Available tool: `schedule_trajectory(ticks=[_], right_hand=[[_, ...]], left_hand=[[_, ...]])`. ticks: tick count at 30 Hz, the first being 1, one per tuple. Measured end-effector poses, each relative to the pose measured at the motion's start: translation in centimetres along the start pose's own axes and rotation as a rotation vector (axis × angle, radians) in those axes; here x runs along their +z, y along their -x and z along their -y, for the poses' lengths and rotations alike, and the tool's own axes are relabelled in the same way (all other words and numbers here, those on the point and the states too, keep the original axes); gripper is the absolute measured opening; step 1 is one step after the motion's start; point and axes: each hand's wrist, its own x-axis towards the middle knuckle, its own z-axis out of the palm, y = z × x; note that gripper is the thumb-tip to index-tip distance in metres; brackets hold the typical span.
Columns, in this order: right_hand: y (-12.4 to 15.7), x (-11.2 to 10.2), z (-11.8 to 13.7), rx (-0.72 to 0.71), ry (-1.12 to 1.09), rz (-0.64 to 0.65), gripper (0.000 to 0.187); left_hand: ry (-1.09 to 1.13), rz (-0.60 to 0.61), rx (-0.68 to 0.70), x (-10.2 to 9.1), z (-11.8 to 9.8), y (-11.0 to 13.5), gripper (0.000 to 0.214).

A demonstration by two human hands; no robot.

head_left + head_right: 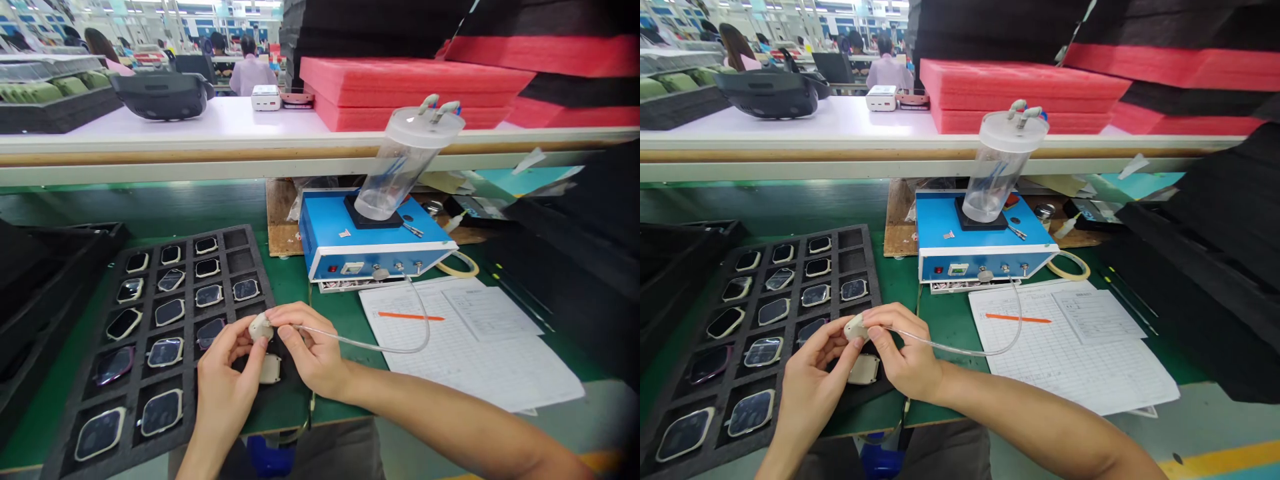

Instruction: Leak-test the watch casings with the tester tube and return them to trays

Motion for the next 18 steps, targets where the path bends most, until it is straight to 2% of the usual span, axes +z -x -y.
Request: schedule_trajectory(ticks=[18], right_hand=[[0.35, -0.11, 0.33, 0.025, 0.029, 0.016, 0.019]], left_hand=[[-0.002, 0.030, -0.014, -0.03, -0.14, 0.40, 0.021]])
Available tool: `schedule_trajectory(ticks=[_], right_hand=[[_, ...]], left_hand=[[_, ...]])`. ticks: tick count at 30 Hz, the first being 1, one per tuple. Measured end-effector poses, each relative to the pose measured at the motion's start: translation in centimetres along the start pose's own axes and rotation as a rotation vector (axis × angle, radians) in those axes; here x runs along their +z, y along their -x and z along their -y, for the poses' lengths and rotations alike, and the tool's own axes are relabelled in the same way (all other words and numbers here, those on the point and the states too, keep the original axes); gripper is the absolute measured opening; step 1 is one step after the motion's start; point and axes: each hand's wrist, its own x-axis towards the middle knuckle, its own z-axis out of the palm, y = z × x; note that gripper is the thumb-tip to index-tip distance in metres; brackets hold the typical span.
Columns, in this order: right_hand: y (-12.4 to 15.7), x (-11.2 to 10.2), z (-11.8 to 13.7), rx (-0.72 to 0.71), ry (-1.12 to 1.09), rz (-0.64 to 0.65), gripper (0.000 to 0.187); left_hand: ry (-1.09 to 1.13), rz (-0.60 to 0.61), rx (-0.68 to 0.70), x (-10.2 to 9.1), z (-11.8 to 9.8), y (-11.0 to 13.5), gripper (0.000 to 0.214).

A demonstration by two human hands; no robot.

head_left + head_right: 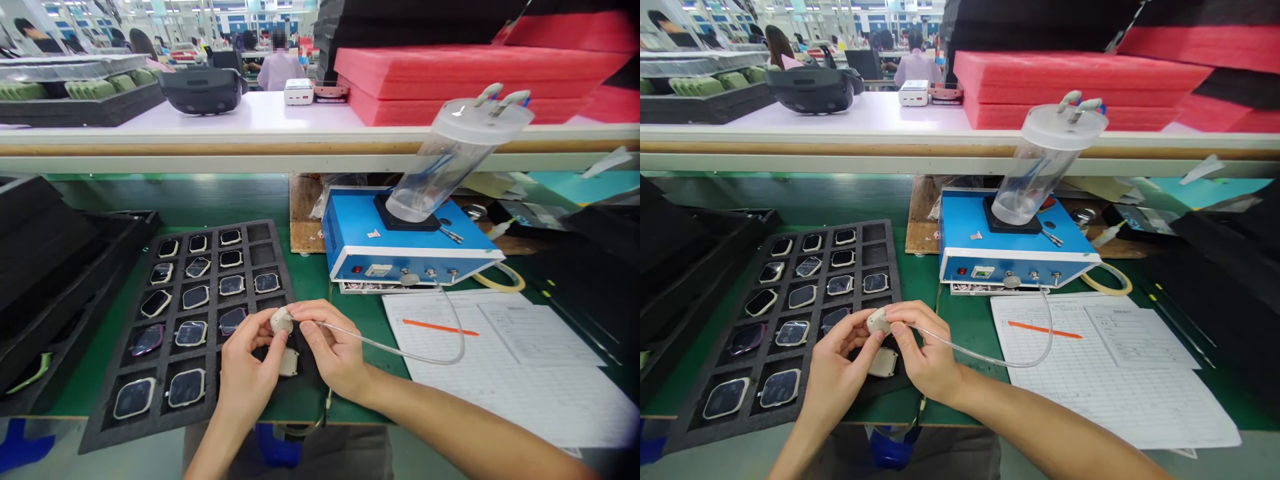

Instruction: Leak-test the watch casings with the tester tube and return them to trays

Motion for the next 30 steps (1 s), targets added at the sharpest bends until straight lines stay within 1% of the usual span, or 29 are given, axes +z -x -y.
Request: schedule_trajectory(ticks=[11, 23, 30], right_hand=[[0.05, 0.01, -0.04, 0.010, 0.005, 0.000, 0.018], [0.00, 0.07, -0.15, -0.001, -0.011, -0.009, 0.019], [-0.30, 0.15, -0.27, -0.021, -0.024, -0.014, 0.017]], left_hand=[[-0.003, -0.018, 0.004, 0.08, -0.48, -0.08, 0.020], [-0.023, -0.010, 0.017, 0.02, -0.08, -0.01, 0.021], [-0.017, -0.031, 0.035, -0.04, 0.16, -0.23, 0.023]])
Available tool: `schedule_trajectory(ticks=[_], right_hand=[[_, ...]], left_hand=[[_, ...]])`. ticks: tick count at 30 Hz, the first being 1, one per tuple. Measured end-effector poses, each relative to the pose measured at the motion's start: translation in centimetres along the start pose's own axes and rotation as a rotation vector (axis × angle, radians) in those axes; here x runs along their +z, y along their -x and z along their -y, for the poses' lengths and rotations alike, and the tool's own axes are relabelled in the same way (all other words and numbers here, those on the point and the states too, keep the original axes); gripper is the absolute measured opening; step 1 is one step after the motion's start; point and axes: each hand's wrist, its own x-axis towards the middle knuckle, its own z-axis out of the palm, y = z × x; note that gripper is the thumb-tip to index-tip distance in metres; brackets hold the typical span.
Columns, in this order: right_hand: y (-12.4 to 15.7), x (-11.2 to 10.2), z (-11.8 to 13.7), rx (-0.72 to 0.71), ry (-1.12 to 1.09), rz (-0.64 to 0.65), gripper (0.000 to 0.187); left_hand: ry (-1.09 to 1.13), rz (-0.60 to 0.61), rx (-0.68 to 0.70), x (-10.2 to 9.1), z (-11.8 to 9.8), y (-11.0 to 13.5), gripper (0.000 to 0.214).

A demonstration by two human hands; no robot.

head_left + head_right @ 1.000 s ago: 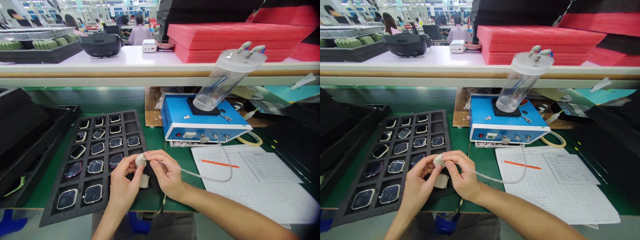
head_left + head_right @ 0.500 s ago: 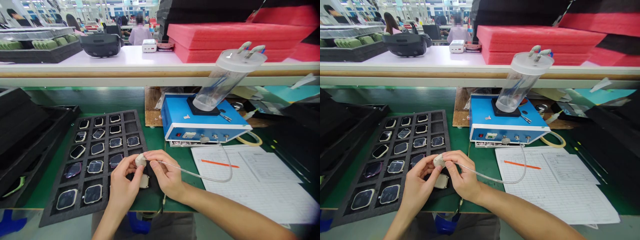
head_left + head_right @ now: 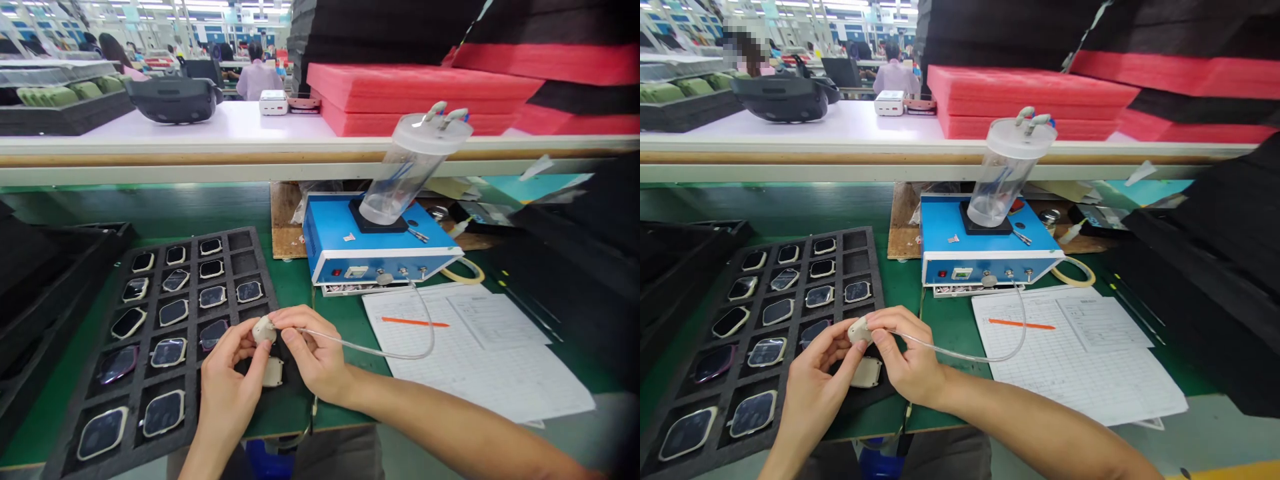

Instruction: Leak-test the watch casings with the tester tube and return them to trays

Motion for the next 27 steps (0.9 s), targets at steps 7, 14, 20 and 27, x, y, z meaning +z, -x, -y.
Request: schedule_trajectory(ticks=[7, 14, 20, 27], right_hand=[[-0.2, 0.0, -0.1, -0.005, -0.010, -0.008, 0.018], [0.0, -0.2, 0.0, 0.000, -0.028, -0.007, 0.018], [0.1, -0.9, -0.5, 0.113, -0.052, -0.121, 0.020], [0.3, -1.0, -0.9, 0.193, -0.106, -0.135, 0.019]], left_hand=[[-0.015, -0.008, 0.011, 0.0, 0.3, -0.3, 0.026], [-0.108, -0.017, 0.034, -0.3, 0.2, -0.3, 0.030], [-0.585, 0.213, 0.182, -3.1, -2.1, -3.4, 0.026], [-0.812, 0.434, 0.248, -2.7, -2.0, -6.5, 0.033]])
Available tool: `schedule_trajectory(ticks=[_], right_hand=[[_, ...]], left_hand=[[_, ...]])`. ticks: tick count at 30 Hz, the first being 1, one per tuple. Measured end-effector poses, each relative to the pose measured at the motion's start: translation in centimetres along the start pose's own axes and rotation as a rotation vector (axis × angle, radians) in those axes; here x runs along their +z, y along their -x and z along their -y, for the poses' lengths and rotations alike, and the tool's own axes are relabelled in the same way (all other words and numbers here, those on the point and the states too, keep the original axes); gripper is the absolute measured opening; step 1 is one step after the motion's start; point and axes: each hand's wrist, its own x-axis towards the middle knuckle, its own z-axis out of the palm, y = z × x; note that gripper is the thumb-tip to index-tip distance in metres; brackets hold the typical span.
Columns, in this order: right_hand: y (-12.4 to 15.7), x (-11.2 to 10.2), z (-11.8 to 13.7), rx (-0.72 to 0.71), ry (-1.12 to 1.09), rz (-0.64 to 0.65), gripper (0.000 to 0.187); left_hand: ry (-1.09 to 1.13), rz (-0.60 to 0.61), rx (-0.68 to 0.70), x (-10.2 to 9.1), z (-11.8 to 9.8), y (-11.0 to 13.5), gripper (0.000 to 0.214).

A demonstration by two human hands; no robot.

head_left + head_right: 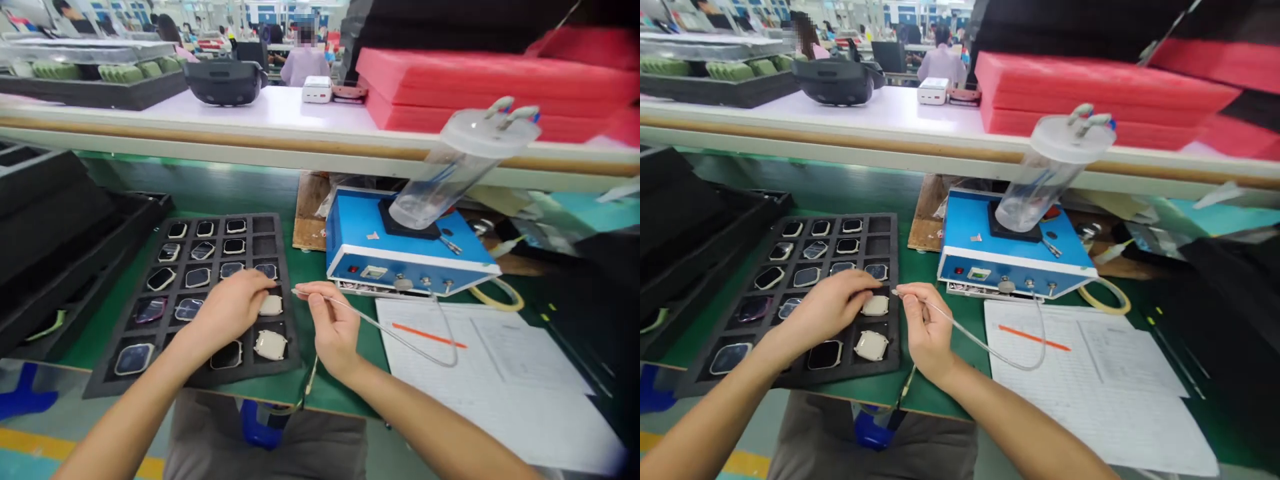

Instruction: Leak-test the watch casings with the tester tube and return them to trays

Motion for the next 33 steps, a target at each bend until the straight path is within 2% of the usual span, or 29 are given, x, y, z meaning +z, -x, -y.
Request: schedule_trajectory(ticks=[3, 8, 10, 13, 15, 18, 20, 33], right_hand=[[0.2, -0.1, 0.1, 0.010, 0.020, 0.015, 0.019], [0.1, 0.0, 0.0, 0.015, 0.024, 0.014, 0.018], [0.0, 0.0, 0.0, 0.022, 0.012, 0.004, 0.018], [-0.1, 0.1, 0.4, 0.015, 0.004, -0.014, 0.018], [0.0, 0.1, 0.6, -0.007, 0.008, 0.000, 0.018], [0.4, 0.1, 0.9, -0.048, 0.039, 0.061, 0.019], [0.7, 0.1, 1.0, -0.070, 0.060, 0.103, 0.019], [0.8, 0.1, 0.8, -0.085, 0.078, 0.130, 0.022]], left_hand=[[-0.053, -0.052, -0.081, -0.2, 0.3, -1.7, 0.024], [-0.022, -0.082, -0.120, -0.7, 0.7, -3.7, 0.017], [0.033, -0.130, -0.145, -0.5, 0.3, -3.0, 0.019], [0.160, -0.184, -0.193, 0.8, -1.0, -0.5, 0.019], [0.387, -0.235, -0.251, 2.1, -2.2, 1.5, 0.018], [0.868, -0.335, -0.365, 3.9, -3.5, 3.4, 0.020], [1.024, -0.372, -0.403, 4.5, -4.0, 3.9, 0.023], [1.063, -0.390, -0.374, 4.4, -4.5, 4.1, 0.016]])
